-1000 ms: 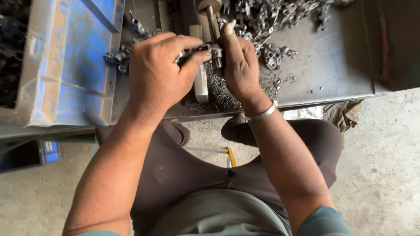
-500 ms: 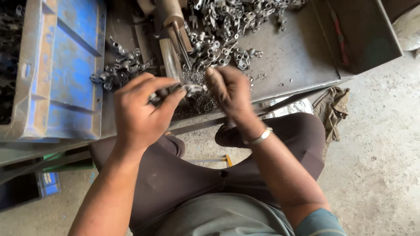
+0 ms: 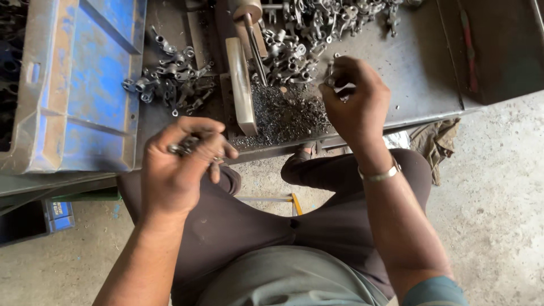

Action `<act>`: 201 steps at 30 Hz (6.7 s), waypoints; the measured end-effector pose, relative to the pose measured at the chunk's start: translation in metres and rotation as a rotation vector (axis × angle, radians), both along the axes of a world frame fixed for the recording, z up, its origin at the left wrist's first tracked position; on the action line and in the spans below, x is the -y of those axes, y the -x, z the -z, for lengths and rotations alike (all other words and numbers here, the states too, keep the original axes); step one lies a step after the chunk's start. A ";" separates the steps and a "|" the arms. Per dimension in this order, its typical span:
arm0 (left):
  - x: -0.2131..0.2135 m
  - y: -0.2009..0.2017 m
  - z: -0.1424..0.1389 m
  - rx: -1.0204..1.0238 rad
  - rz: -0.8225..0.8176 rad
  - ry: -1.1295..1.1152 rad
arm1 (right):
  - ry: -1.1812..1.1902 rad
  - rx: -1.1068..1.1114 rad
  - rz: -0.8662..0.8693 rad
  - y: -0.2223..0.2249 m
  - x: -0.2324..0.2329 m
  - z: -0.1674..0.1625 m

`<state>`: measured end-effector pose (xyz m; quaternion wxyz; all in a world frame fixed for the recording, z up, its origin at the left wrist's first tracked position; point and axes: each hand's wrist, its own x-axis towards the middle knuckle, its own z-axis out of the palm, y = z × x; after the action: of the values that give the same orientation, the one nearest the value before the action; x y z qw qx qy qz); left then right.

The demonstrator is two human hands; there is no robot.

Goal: The person repeatedly picks up small metal parts and presses them against a rotating grinding wheel to smooth or deburr surfaces. Finished parts are placed into a blue bin while new parts are taken from a pile on the workbench. The process continues in a steady cycle of pick, grind, and place.

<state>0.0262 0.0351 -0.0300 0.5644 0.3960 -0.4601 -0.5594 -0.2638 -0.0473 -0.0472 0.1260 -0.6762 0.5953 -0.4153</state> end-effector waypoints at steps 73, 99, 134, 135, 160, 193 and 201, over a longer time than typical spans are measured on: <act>-0.031 0.014 0.020 -0.198 0.152 -0.221 | 0.102 -0.538 0.084 0.025 0.008 0.004; 0.034 -0.101 -0.126 1.177 -0.411 0.145 | -0.467 1.362 -0.365 -0.065 -0.022 -0.003; 0.084 0.008 -0.021 0.742 -0.134 0.600 | -0.415 0.871 -0.415 -0.082 0.023 0.005; 0.084 0.009 -0.021 0.740 -0.128 0.583 | -0.434 0.860 -0.415 -0.082 0.026 0.006; 0.005 0.014 -0.024 0.144 -0.136 0.337 | 0.352 -0.550 0.048 0.019 0.033 0.007; 0.074 0.020 -0.026 0.791 -0.230 0.613 | -0.539 0.923 -0.380 -0.076 0.011 -0.003; 0.081 0.014 -0.015 0.772 -0.229 0.664 | -0.095 0.776 -0.446 -0.081 0.037 0.025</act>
<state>0.0119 -0.0461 -0.0147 0.5063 0.4209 -0.7412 -0.1311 -0.1828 -0.0841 -0.0725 0.4574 -0.5755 0.3621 -0.5731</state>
